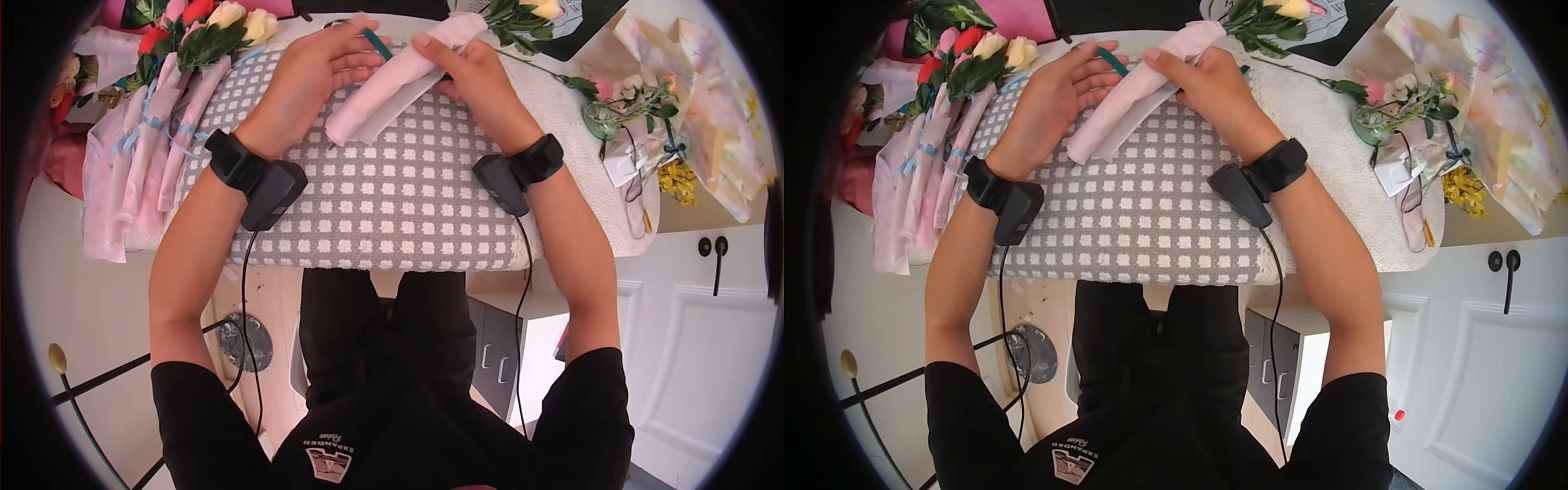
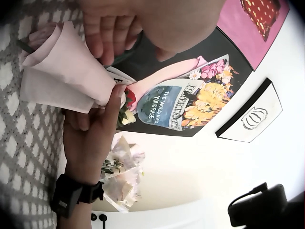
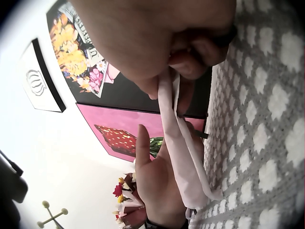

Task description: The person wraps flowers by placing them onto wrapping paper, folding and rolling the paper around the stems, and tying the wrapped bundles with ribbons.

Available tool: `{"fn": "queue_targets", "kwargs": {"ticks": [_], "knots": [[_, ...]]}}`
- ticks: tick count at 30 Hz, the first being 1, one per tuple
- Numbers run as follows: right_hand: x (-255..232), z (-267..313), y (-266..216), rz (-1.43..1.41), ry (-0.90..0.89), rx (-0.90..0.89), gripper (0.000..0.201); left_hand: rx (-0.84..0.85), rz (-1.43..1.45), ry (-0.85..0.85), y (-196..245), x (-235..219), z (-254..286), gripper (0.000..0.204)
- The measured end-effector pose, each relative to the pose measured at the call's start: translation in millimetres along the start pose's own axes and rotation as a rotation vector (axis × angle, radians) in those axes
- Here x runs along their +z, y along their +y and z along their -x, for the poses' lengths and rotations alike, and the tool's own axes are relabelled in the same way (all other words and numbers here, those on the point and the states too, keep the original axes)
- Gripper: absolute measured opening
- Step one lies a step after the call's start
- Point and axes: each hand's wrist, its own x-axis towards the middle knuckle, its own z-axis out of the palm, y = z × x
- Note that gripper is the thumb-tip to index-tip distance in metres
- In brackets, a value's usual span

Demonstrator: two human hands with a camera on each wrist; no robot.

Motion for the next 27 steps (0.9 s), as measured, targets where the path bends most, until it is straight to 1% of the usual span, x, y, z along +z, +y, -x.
{"fn": "queue_targets", "kwargs": {"ticks": [2, 3, 6, 7, 10, 12, 15, 16, 17, 18, 19, 20, 21, 22, 24, 26, 27], "knots": [[-1, 6, 0, -0.003, -0.044, 0.009, 0.036, 0.009, -0.258, -0.148, -8, -5, 0, 0.035], [-2, 6, -2, 0.003, -0.06, 0.02, 0.037, -0.013, -0.273, -0.142, -10, -5, 1, 0.035], [-2, 1, -4, 0.033, -0.06, 0.028, 0.038, 0.021, -0.353, -0.107, -6, -4, 2, 0.031], [-1, 2, -5, 0.078, -0.062, 0.034, 0.037, 0.025, -0.325, -0.079, -4, 0, 5, 0.031], [1, 6, -4, 0.134, -0.051, 0.05, 0.036, 0.057, -0.311, -0.089, -3, 0, 4, 0.031], [3, 1, 3, 0.095, 0.0, -0.068, 0.036, 0.093, -0.349, -0.102, -1, 3, 5, 0.03], [3, -1, 6, 0.134, -0.011, -0.141, 0.039, 0.176, -0.424, -0.132, 2, 9, 7, 0.028], [1, -1, 7, 0.128, -0.008, -0.138, 0.039, 0.21, -0.458, -0.146, 2, 11, 10, 0.026], [-3, -2, 8, 0.227, -0.016, -0.112, 0.04, 0.199, -0.461, -0.149, 3, 12, 12, 0.026], [-4, 0, 9, 0.326, -0.025, -0.084, 0.042, 0.181, -0.541, -0.164, 5, 13, 15, 0.024], [-4, 2, 9, 0.322, -0.019, -0.082, 0.042, 0.173, -0.622, -0.181, 7, 15, 15, 0.022], [-5, 1, 7, 0.408, -0.005, -0.075, 0.043, 0.175, -0.626, -0.189, 4, 16, 13, 0.022], [-5, 1, 4, 0.494, 0.009, -0.066, 0.044, 0.303, -0.61, -0.183, -1, 19, 12, 0.023], [-5, 1, 1, 0.493, 0.018, -0.068, 0.044, 0.429, -0.59, -0.176, -5, 20, 10, 0.023], [-2, 4, 3, 0.496, 0.039, -0.178, 0.044, 0.417, -0.612, -0.191, -6, 17, 11, 0.022], [1, 6, 5, 0.468, 0.014, -0.145, 0.042, 0.265, -0.508, -0.155, -3, 19, 14, 0.021], [3, 6, 4, 0.446, -0.014, -0.126, 0.041, 0.295, -0.476, -0.134, -2, 21, 14, 0.02]]}}
